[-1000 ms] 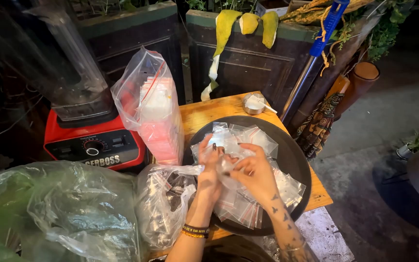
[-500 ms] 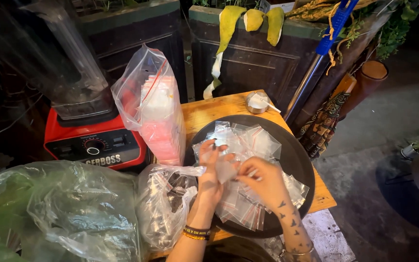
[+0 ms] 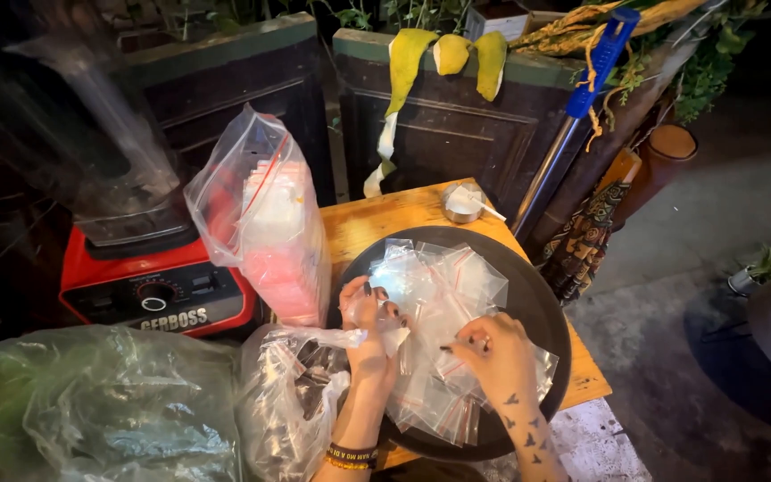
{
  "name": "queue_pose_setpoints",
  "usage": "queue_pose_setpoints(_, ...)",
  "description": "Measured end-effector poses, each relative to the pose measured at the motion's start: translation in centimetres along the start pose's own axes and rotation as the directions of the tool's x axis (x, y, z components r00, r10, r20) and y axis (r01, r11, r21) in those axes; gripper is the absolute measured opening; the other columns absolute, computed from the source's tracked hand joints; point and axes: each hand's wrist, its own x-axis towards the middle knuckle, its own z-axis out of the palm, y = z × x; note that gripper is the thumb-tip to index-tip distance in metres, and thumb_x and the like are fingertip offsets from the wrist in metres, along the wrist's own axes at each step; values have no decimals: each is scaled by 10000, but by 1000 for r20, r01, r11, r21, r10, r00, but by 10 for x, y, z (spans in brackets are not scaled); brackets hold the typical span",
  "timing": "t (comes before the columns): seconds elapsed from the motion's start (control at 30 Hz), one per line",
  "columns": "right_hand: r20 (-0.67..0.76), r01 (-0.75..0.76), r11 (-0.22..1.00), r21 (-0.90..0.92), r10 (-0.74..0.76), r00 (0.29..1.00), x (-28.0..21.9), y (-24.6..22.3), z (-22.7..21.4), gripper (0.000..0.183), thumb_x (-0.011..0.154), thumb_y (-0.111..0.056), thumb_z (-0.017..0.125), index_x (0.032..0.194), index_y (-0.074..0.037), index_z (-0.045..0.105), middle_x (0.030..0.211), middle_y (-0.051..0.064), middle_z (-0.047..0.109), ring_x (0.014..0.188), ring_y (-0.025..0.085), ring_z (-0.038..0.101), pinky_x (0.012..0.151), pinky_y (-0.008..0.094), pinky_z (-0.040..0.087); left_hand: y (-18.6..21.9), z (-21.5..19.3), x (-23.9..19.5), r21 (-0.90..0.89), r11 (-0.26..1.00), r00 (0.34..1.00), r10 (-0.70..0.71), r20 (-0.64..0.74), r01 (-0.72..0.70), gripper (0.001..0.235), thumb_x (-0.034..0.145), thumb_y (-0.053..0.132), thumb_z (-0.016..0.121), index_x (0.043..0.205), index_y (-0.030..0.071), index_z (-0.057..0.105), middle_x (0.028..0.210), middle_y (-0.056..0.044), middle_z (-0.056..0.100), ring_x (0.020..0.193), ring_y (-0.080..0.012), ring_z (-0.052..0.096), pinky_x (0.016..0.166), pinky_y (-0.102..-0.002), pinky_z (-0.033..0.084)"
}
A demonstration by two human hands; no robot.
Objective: The person repeatedly opens small clear plastic bags, places a small white item into each bag, and seals them. The person works at a wooden table with a red blender and a large bag of pink items nearby.
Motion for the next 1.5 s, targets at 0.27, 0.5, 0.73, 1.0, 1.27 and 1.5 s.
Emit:
queue_pose_setpoints(0.27, 22, -70, 979, 190, 67, 998, -3, -15, -10, 88, 816, -146, 911, 841, -185, 836, 817, -36, 792, 748, 107, 672, 729, 256, 567, -4, -4, 3, 57, 996, 993, 70, 92, -76, 321, 985, 151, 706, 1284, 166, 591, 955, -69, 599, 643, -166, 581, 579, -387, 539)
queue_pose_setpoints(0.5, -99, -22, 883, 469, 77, 992, 0, -27, -26, 297, 816, 2, 832, 1040, -190, 861, 908, 54, 888, 846, 113, 804, 782, 264, 596, -7, -12, 7, 115, 982, 981, 130, 146, -147, 312, 1088, 178, 612, 1376, 109, 516, 942, -131, 584, 649, -204, 609, 547, -370, 552)
queue_pose_setpoints(0.73, -70, 7, 868, 497, 32, 997, 16, -19, -35, 406, 873, 34, 788, 1208, -188, 846, 994, 101, 873, 954, 149, 792, 823, 291, 612, -11, -15, 9, 110, 985, 981, 115, 157, -133, 338, 1075, 186, 639, 1380, 100, 522, 948, -146, 608, 655, -209, 629, 526, -365, 568)
queue_pose_setpoints(1.0, -243, 70, 568, 820, 235, 941, 6, -61, -29, 411, 887, 89, 767, 1278, -26, 717, 999, 150, 814, 856, 166, 752, 808, 298, 646, -19, -16, 13, 72, 996, 998, -58, 34, 55, 445, 1098, 431, 593, 1433, 148, 514, 1042, -124, 666, 784, -215, 688, 644, -360, 629)
queue_pose_setpoints(1.27, -95, -38, 387, 921, 318, 943, -13, -78, 35, 344, 870, 140, 759, 1194, 35, 712, 911, 238, 813, 747, 278, 796, 662, 448, 722, -6, 3, -9, 189, 969, 984, -172, 47, 160, 672, 1009, 452, 684, 1604, 256, 443, 1405, -122, 697, 1199, -259, 703, 983, -471, 640)
queue_pose_setpoints(1.5, -188, 76, 494, 866, 182, 965, -10, -64, 8, 508, 876, 140, 762, 1351, -2, 653, 944, 210, 812, 783, 233, 788, 679, 368, 713, -28, -24, 18, -6, 1000, 987, -21, 162, 23, 547, 1019, 249, 724, 1520, 202, 512, 1223, -193, 726, 1172, -369, 747, 1012, -521, 649)
